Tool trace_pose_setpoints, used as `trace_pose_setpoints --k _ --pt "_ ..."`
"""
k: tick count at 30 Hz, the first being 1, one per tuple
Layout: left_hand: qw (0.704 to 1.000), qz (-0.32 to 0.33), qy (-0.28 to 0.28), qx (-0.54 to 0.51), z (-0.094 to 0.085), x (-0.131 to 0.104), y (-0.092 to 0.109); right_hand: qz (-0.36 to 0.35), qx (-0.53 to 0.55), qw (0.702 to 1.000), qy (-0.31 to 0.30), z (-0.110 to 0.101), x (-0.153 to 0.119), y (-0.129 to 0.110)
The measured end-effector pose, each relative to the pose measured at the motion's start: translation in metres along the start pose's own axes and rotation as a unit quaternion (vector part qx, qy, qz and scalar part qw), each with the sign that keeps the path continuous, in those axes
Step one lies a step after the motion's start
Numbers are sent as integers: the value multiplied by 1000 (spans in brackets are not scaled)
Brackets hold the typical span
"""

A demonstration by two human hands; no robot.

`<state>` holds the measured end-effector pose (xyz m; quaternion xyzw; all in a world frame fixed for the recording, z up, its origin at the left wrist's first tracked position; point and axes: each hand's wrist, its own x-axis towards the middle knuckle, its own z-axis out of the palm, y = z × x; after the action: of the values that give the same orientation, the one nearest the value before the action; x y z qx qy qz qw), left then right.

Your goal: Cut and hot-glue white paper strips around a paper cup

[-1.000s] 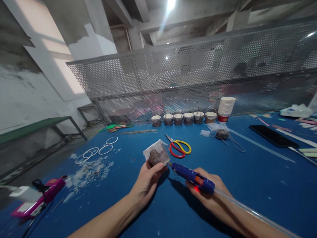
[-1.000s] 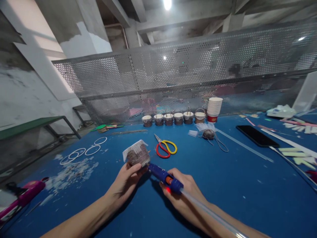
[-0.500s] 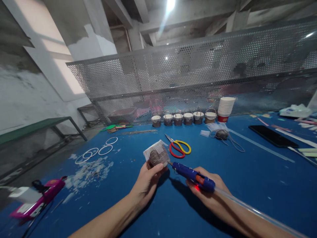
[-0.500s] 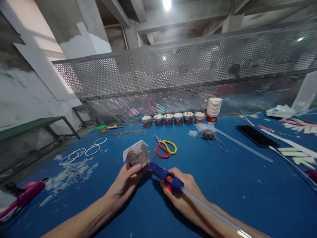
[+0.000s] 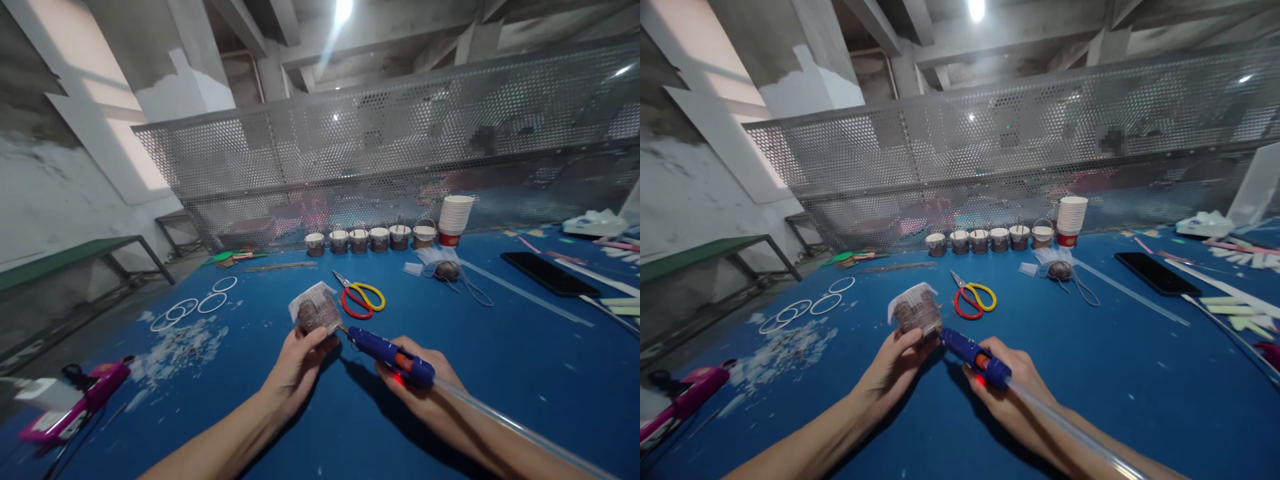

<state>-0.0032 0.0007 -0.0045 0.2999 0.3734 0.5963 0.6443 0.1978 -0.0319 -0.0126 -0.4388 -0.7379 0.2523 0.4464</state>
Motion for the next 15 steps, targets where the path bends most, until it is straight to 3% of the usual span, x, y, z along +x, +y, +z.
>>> trace_pose_setpoints --k 3,10,15 --pt "1000 -3 0 -3 0 0 0 17 -2 1000 0 -1 1 1" --pt "1000 -8 -1 -16 -3 2 -1 -15 4 1000 -14 0 -2 1" --pt "999 -21 -8 -29 -4 3 -1 44 8 999 -1 -2 2 0"
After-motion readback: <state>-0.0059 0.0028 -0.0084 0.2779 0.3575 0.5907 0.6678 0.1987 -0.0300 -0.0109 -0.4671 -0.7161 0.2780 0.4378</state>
